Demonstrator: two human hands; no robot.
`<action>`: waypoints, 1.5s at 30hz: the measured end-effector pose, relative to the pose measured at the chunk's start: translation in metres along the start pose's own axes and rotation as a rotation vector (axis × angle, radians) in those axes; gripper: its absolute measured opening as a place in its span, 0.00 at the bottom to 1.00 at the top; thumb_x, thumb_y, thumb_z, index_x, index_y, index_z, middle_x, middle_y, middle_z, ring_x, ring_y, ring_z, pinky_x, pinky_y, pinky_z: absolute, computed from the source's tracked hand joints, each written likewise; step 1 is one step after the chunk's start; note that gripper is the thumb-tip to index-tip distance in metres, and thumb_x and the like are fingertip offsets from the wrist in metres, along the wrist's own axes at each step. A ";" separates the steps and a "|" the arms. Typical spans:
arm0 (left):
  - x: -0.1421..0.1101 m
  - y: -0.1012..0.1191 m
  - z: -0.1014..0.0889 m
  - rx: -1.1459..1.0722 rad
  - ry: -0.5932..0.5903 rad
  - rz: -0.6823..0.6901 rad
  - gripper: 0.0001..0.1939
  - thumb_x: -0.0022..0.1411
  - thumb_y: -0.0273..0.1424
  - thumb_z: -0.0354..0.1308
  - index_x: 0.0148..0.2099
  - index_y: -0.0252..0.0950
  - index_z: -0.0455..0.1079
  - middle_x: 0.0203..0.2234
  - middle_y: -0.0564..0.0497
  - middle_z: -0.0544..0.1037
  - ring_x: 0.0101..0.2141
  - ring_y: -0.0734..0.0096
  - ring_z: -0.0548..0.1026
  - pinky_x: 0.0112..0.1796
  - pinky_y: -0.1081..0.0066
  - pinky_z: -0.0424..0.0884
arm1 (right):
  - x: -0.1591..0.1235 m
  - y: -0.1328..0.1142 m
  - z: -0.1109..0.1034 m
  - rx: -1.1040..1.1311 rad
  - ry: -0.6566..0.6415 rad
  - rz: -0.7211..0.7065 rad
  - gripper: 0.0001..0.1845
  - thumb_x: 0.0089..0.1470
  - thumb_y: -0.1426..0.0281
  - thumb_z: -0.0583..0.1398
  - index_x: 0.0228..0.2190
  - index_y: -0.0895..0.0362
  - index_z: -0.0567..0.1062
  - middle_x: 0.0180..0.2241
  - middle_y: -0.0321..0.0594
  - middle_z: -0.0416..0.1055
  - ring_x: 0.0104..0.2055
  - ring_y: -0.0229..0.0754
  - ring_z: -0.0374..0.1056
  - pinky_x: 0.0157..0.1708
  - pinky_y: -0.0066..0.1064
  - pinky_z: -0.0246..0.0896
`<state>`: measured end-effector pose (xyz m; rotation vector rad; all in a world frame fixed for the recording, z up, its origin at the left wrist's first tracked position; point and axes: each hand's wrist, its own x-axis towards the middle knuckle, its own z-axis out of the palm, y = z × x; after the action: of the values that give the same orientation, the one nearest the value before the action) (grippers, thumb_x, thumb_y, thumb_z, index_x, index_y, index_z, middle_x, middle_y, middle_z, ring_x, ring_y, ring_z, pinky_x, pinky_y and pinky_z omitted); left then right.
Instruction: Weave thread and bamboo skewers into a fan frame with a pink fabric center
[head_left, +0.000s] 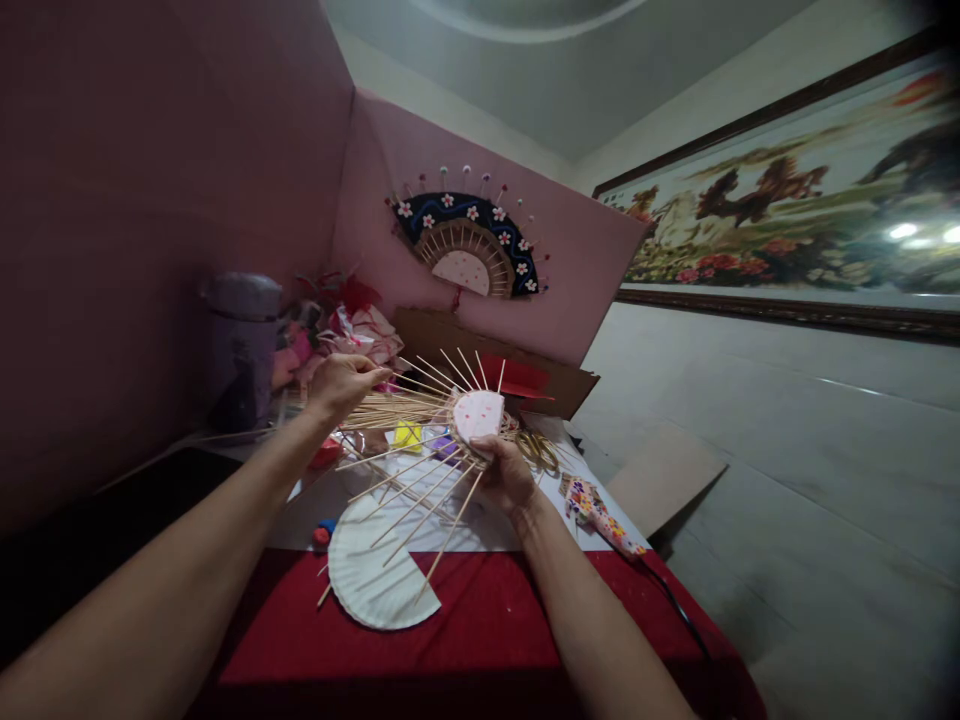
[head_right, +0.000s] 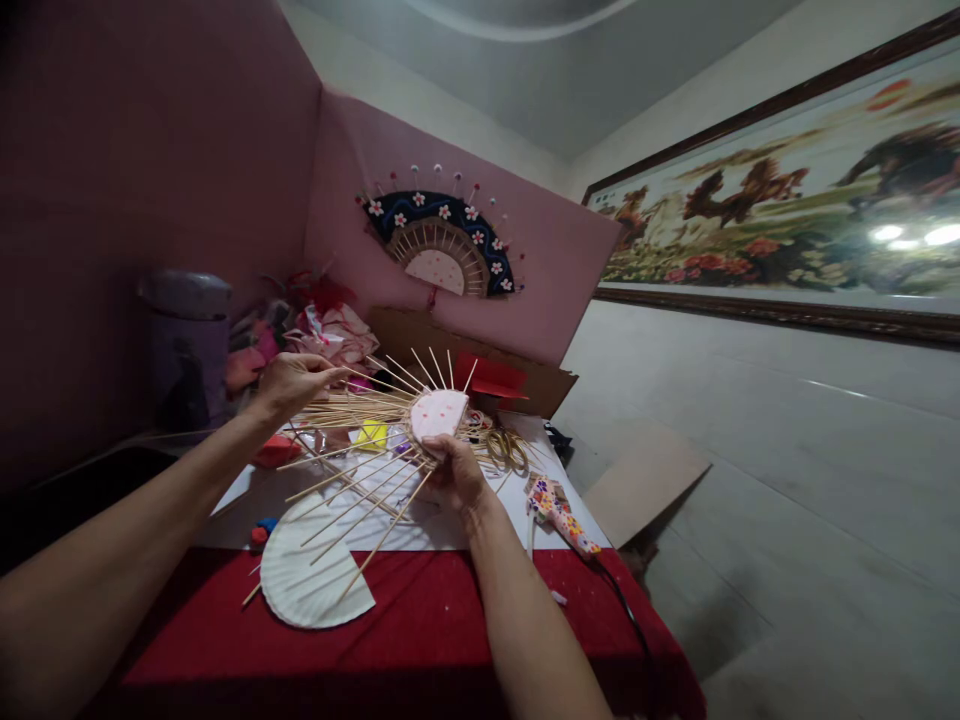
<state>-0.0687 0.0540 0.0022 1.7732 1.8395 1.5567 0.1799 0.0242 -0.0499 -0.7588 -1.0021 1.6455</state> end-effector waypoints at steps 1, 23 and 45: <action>-0.002 0.003 -0.001 0.096 0.020 0.034 0.15 0.50 0.43 0.59 0.30 0.38 0.78 0.23 0.49 0.79 0.28 0.65 0.73 0.25 0.72 0.58 | 0.000 0.000 0.000 0.002 0.013 -0.007 0.06 0.36 0.72 0.61 0.19 0.59 0.68 0.12 0.29 0.62 0.12 0.28 0.51 0.10 0.21 0.42; -0.002 0.043 0.010 0.108 -0.291 0.475 0.12 0.55 0.33 0.53 0.29 0.34 0.76 0.22 0.49 0.76 0.24 0.73 0.69 0.26 0.74 0.56 | 0.002 0.006 0.009 -0.118 0.110 -0.194 0.10 0.37 0.67 0.63 0.22 0.60 0.72 0.14 0.28 0.62 0.12 0.28 0.51 0.10 0.22 0.46; -0.009 0.071 -0.060 0.088 -0.471 0.346 0.13 0.54 0.34 0.56 0.29 0.29 0.75 0.18 0.54 0.70 0.23 0.78 0.63 0.26 0.76 0.56 | 0.009 -0.028 -0.005 0.170 0.530 -0.489 0.17 0.35 0.65 0.65 0.17 0.55 0.59 0.10 0.22 0.54 0.10 0.26 0.45 0.09 0.22 0.36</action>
<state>-0.0626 -0.0030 0.0757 2.3463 1.4521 1.0212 0.1939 0.0373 -0.0268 -0.7130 -0.5944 1.0146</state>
